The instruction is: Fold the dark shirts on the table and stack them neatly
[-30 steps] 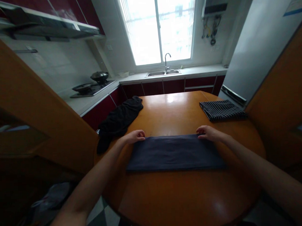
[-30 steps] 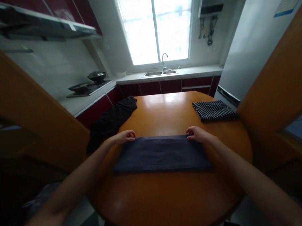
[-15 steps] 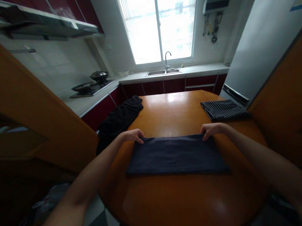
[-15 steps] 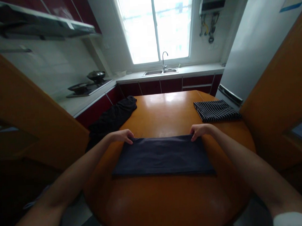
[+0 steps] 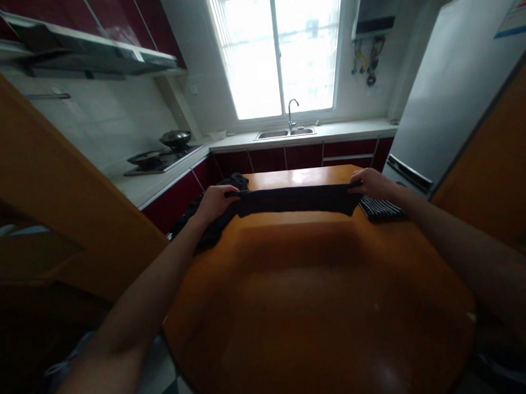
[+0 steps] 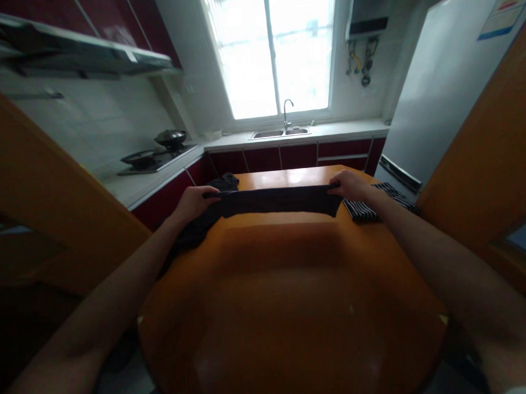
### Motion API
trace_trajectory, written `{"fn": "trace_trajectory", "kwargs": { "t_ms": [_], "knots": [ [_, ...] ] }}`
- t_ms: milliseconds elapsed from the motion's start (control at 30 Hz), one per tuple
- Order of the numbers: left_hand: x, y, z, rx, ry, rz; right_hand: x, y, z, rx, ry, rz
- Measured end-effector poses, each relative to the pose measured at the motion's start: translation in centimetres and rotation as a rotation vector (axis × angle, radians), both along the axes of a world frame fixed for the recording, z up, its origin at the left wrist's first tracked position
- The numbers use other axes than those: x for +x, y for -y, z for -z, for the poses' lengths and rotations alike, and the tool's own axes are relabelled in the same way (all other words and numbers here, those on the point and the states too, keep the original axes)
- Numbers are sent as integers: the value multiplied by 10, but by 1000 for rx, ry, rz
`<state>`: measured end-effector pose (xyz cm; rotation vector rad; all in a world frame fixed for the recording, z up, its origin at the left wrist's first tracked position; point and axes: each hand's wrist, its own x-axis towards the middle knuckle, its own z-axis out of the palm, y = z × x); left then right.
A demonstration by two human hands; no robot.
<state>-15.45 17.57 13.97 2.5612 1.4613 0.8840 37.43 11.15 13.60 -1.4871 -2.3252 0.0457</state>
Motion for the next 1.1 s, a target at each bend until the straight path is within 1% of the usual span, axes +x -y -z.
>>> {"fn": "trace_trajectory", "kwargs": {
  "t_ms": [33,67,133,200,267,300,333,367,400,433,467,500,567,633,700,733,800,867,900,967,1033,1100],
  "knots": [
    [0,6,4,38,5,-7,-3,6,0,86,2,16],
    [1,13,13,75,-3,-6,-6,13,4,147,4,34],
    [0,34,39,134,-58,28,-14,33,21,199,38,49],
    [-1,61,74,131,-136,79,-21,58,50,194,102,33],
    [-5,92,108,86,-221,150,-28,87,85,153,162,-5],
    [-8,108,123,66,-256,159,-31,101,102,126,195,-46],
    [-10,123,134,46,-289,169,-33,116,119,109,222,-87],
    [-13,138,141,33,-305,160,-34,130,132,111,230,-112],
    [-16,150,146,21,-317,150,-35,144,143,116,229,-123],
    [-19,161,146,7,-330,147,-36,156,150,120,222,-125],
    [-22,171,144,-12,-344,151,-36,167,154,118,212,-123],
    [-26,179,139,-41,-364,166,-35,177,154,107,200,-117],
    [-31,190,126,-118,-406,207,-34,192,144,57,172,-116],
    [-31,196,109,-199,-431,239,-35,199,129,-9,132,-132],
    [-18,195,95,-245,-405,244,-43,196,115,-41,69,-135],
    [-4,192,90,-249,-371,241,-52,189,110,-38,32,-124],
    [37,180,86,-224,-278,239,-77,168,106,-2,-37,-68],
    [89,165,93,-181,-203,223,-114,142,112,13,-55,3],
    [116,158,100,-173,-194,197,-134,129,117,-2,-51,40],
    [160,147,119,-193,-258,124,-170,110,131,-80,-29,114],
    [186,142,140,-211,-350,116,-194,101,146,-159,3,168],
    [195,140,157,-217,-392,101,-204,99,159,-190,34,193]
  ]
}}
